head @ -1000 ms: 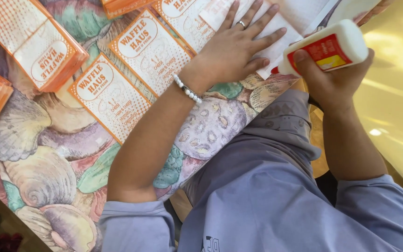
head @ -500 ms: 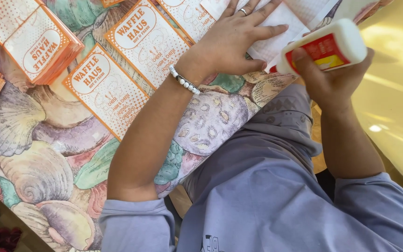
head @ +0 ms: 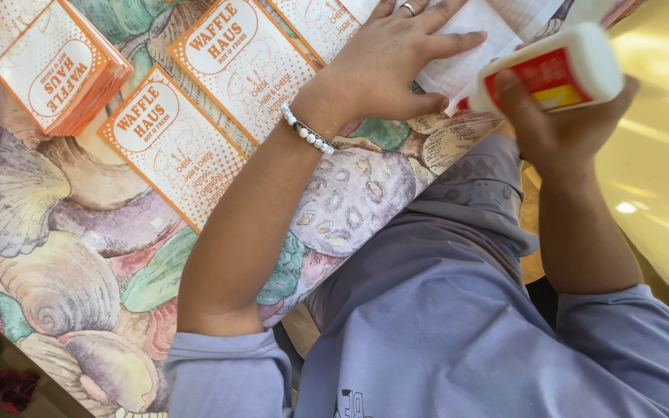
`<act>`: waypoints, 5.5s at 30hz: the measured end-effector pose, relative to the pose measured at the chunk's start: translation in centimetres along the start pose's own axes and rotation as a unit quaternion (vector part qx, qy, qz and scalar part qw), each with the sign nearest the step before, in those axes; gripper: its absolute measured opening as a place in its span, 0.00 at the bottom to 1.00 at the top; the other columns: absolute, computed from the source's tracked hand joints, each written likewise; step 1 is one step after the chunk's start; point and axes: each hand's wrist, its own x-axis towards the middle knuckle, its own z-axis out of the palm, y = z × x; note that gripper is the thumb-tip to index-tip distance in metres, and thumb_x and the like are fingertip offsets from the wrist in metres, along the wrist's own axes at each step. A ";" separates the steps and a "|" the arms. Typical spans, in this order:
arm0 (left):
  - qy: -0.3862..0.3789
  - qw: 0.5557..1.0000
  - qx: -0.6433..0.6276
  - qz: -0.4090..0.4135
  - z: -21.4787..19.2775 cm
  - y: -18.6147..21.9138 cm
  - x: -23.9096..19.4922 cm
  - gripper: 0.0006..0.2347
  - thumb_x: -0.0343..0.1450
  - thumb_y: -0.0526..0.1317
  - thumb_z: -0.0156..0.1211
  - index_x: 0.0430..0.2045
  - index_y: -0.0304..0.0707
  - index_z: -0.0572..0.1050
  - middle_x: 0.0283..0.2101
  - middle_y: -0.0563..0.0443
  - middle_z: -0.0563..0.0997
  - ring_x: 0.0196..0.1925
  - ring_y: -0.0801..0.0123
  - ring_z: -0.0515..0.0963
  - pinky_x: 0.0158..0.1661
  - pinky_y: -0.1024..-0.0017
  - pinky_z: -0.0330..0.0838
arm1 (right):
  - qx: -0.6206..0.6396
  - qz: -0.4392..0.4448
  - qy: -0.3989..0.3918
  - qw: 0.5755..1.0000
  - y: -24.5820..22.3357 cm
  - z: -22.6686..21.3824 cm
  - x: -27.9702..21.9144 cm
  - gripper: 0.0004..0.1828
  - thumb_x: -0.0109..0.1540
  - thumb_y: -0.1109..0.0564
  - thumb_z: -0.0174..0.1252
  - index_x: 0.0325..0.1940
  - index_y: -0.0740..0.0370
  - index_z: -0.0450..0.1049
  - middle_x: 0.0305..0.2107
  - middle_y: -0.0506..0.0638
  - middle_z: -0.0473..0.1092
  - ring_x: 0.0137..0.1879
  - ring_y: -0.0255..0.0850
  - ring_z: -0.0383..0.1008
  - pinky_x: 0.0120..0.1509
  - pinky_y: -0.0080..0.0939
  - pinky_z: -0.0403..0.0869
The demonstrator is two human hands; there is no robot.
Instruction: Applying glue to paper bag templates and folding them to assemble finished bags.
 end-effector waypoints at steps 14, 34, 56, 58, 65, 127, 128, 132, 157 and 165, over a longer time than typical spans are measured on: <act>0.050 0.998 -0.009 0.032 0.7 -0.4 -0.1 0.33 0.67 0.58 0.73 0.67 0.56 0.69 0.70 0.43 0.65 0.67 0.48 0.71 0.57 0.50 0.60 | 0.041 -0.030 0.075 0.996 2.2 -0.9 1.5 0.39 0.65 0.82 0.77 0.56 0.68 0.51 0.49 0.75 0.64 0.56 0.66 0.75 0.58 0.65 0.82; 0.074 0.996 -0.009 0.051 0.9 -0.5 0.2 0.31 0.64 0.55 0.70 0.64 0.56 0.72 0.61 0.47 0.71 0.60 0.51 0.74 0.49 0.50 0.66 | -0.006 -0.062 0.032 0.998 2.6 -1.8 4.0 0.13 0.75 0.71 0.70 0.49 0.76 0.70 0.41 0.64 0.71 0.47 0.54 0.74 0.48 0.53 0.76; 0.099 0.993 -0.005 0.057 0.9 -0.4 0.1 0.32 0.64 0.57 0.74 0.63 0.54 0.72 0.50 0.50 0.74 0.51 0.54 0.78 0.42 0.53 0.70 | -0.074 0.006 0.091 0.993 6.5 -3.8 5.3 0.13 0.76 0.69 0.70 0.41 0.68 0.73 0.34 0.56 0.73 0.38 0.43 0.70 0.38 0.44 0.71; 0.083 0.995 -0.020 0.046 0.8 -0.3 0.0 0.31 0.63 0.55 0.72 0.63 0.55 0.73 0.61 0.48 0.71 0.61 0.52 0.73 0.51 0.52 0.65 | -0.010 -0.112 0.010 0.994 3.8 -2.3 4.9 0.11 0.78 0.72 0.66 0.54 0.80 0.69 0.46 0.70 0.71 0.52 0.60 0.75 0.54 0.59 0.78; 0.081 0.996 0.009 0.040 0.9 -0.3 0.0 0.33 0.64 0.59 0.73 0.65 0.58 0.69 0.48 0.51 0.75 0.50 0.54 0.78 0.39 0.53 0.70 | -0.098 0.156 0.184 0.966 9.4 -5.0 5.1 0.22 0.64 0.66 0.70 0.27 0.56 0.61 0.23 0.43 0.63 0.30 0.34 0.58 0.33 0.38 0.61; 0.059 0.995 0.077 -0.016 -0.6 5.8 -8.8 0.21 0.83 0.45 0.52 0.71 0.38 0.68 0.76 0.34 0.54 0.78 0.38 0.48 0.72 0.34 0.33 | 0.108 -0.008 -0.008 0.994 -4.4 2.7 -2.5 0.25 0.69 0.75 0.63 0.59 0.72 0.52 0.49 0.78 0.67 0.51 0.70 0.76 0.58 0.65 0.82; 0.059 0.995 0.077 -0.016 -0.7 5.7 -9.3 0.21 0.83 0.45 0.52 0.71 0.38 0.68 0.76 0.34 0.54 0.78 0.38 0.48 0.72 0.34 0.33 | 0.108 -0.009 -0.008 0.994 -4.1 2.7 -2.5 0.25 0.69 0.75 0.63 0.59 0.72 0.52 0.49 0.78 0.67 0.51 0.70 0.76 0.58 0.65 0.82; 0.035 0.997 0.062 -0.030 -0.8 5.6 -10.3 0.23 0.84 0.47 0.50 0.75 0.46 0.59 0.77 0.39 0.53 0.79 0.38 0.48 0.70 0.28 0.32 | 0.088 -0.013 0.002 0.996 -5.4 3.2 -2.6 0.23 0.68 0.75 0.64 0.55 0.71 0.55 0.49 0.79 0.68 0.54 0.67 0.75 0.59 0.65 0.81; 0.039 0.995 0.071 -0.055 -0.1 5.4 -11.2 0.25 0.83 0.51 0.55 0.76 0.48 0.63 0.77 0.39 0.46 0.78 0.43 0.42 0.67 0.20 0.35 | -0.011 -0.071 0.067 0.995 -6.0 4.1 -3.8 0.21 0.70 0.76 0.66 0.59 0.77 0.61 0.49 0.76 0.68 0.55 0.65 0.73 0.61 0.65 0.79; 0.059 0.994 0.084 -0.049 0.1 5.2 -11.3 0.24 0.83 0.51 0.55 0.75 0.47 0.66 0.76 0.38 0.48 0.77 0.44 0.45 0.66 0.21 0.41 | 0.018 -0.020 0.051 0.998 -7.7 5.6 -4.9 0.23 0.67 0.75 0.66 0.57 0.74 0.59 0.47 0.76 0.69 0.51 0.61 0.74 0.58 0.62 0.80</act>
